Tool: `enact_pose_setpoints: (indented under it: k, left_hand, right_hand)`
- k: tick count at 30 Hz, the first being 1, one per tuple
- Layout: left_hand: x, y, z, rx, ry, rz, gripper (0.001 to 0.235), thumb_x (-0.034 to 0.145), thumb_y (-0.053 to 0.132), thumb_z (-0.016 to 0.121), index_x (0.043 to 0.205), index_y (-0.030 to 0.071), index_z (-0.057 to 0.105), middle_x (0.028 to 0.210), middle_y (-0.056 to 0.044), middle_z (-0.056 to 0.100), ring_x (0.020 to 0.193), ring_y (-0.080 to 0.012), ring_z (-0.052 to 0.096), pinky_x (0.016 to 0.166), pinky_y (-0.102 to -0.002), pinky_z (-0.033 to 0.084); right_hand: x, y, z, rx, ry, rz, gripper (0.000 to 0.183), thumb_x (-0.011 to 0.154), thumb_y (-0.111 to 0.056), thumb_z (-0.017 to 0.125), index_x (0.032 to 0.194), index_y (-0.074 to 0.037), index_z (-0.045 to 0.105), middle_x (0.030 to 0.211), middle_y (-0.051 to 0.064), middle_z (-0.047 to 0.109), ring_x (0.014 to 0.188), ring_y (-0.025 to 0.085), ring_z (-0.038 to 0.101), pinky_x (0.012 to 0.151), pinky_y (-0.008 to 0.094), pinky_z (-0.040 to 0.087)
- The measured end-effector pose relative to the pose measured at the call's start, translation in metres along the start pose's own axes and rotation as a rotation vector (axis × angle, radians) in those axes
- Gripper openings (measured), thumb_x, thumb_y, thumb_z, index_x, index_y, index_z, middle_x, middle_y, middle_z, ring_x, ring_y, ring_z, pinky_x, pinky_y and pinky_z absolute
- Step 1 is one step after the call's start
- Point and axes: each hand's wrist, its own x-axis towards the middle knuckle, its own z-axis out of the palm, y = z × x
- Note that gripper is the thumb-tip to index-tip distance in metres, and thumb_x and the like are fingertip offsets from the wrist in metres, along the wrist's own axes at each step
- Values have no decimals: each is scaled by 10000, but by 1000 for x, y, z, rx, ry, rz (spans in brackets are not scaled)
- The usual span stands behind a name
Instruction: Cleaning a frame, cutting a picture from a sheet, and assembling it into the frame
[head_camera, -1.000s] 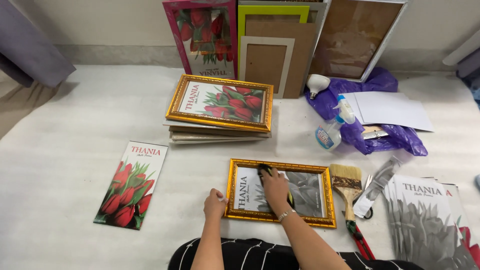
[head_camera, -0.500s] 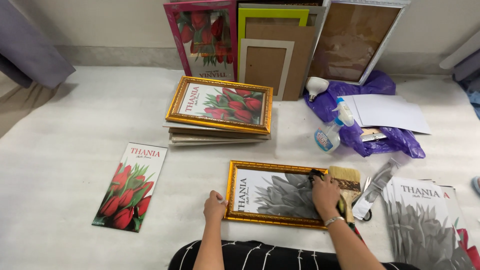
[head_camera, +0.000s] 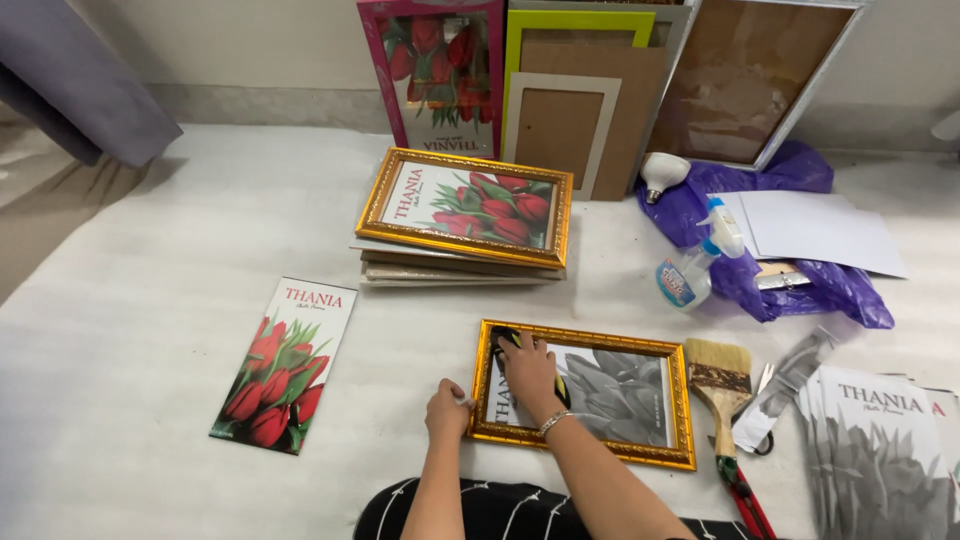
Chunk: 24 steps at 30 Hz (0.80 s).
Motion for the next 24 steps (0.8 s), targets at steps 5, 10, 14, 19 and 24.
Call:
enact_pose_setpoints:
  k: [5,10,14,19,24]
  left_hand:
    - [9,-9,6,2,-26,-22,264,900,330,764,1047,241,564,1140,-72,679,1157,-289,680,990,-447,519]
    - [5,-6,3,6,-40,-13,259,908,328,757,1055,235,564,1155,-73,683,1171,-291,673,996,-444,516]
    - [9,-7,8,24,-29,-11,267,900,352,763,1047,253,564,1159,-63,685,1176,-285,670,1000,-438,517]
    - [2,-1,1,34,-31,-20,269,903,349,759,1056,252,559,1177,-67,684,1194,-286,662,1015,-435,511]
    - [-4,5,-4,5,-24,-38,229,918,319,748,1037,240,569,1136,-64,680,1146,-271,683,976,-422,526]
  right_hand:
    - [-19,94,-1,-23,42,48,276,996,-425,555,1236,-436,690,1252,22,567,1102,353,650,918,510,547]
    - [-58,205,-16,-258,272,229,219,953,-506,579,1124,-544,709,1033,-22,647,896,268,726,740,420,610]
    - [-56,249,17,-289,232,499,265,1013,-419,582,1193,-318,749,1201,90,626,1089,341,651,852,457,527]
    - [-30,168,59,-346,369,573,231,997,-346,617,1123,-230,772,1064,118,622,923,298,679,759,432,544]
    - [-9,39,40,-100,184,240,281,960,-305,643,1208,-200,720,1149,127,641,989,314,689,810,434,564]
